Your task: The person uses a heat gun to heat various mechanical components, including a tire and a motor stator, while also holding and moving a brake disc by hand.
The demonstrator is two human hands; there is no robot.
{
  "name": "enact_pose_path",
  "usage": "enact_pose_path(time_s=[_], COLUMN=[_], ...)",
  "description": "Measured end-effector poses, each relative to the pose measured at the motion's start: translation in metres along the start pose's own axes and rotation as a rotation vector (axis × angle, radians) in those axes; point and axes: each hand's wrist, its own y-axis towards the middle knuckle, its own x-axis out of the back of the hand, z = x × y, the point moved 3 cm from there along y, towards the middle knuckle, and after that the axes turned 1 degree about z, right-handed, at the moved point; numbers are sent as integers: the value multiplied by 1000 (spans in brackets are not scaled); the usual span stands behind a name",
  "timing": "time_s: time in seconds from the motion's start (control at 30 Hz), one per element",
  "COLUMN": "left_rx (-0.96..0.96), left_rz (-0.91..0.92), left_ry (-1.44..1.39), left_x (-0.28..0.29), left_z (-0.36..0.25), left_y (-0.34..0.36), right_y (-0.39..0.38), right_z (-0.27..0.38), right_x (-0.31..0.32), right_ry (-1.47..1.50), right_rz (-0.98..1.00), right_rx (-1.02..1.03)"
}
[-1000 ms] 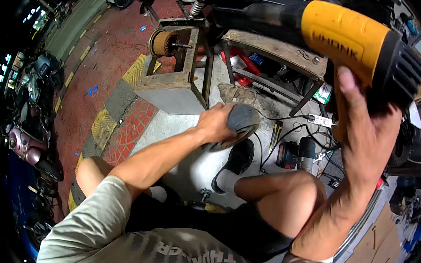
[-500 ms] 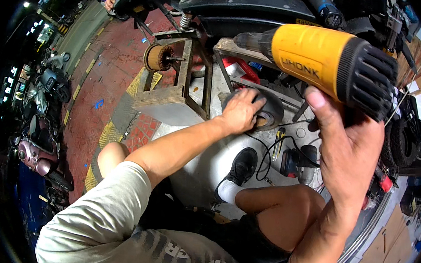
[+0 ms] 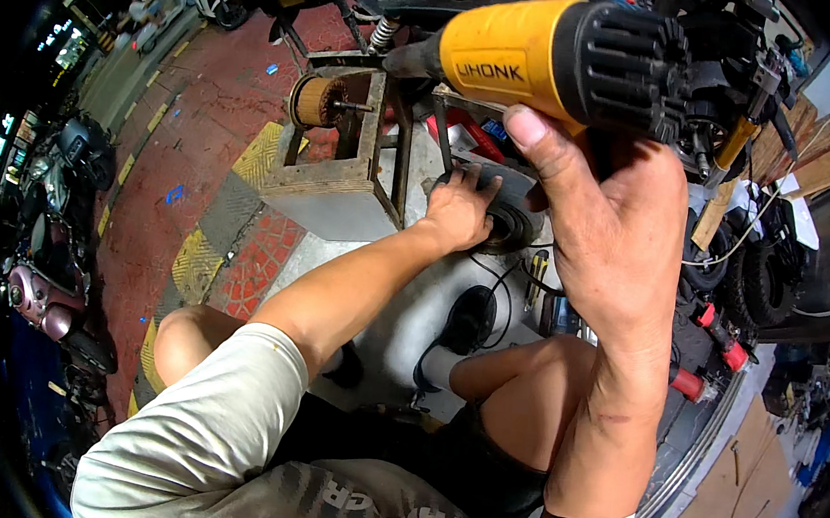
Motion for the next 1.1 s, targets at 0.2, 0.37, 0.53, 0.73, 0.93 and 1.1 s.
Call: enact_pose_path(time_s=[0.2, 0.37, 0.53, 0.73, 0.93, 1.1], left_rx=[75, -8, -52, -395, 166, 527], left_rz=[10, 71, 66, -1, -293, -263], left_ry=[-100, -107, -46, 244, 33, -20], left_x=[4, 4, 18, 84, 186, 195], left_z=[19, 38, 45, 90, 209, 259], left_y=[0, -1, -7, -41, -56, -47], right_y=[7, 28, 58, 55, 31, 19], right_z=[-12, -25, -14, -4, 19, 23], right_x=[-16, -25, -46, -60, -62, -67], right_ry=[-16, -22, 18, 145, 127, 158], right_rz=[25, 32, 21, 37, -12, -31], right_rx=[-86, -148, -94, -47, 13, -44])
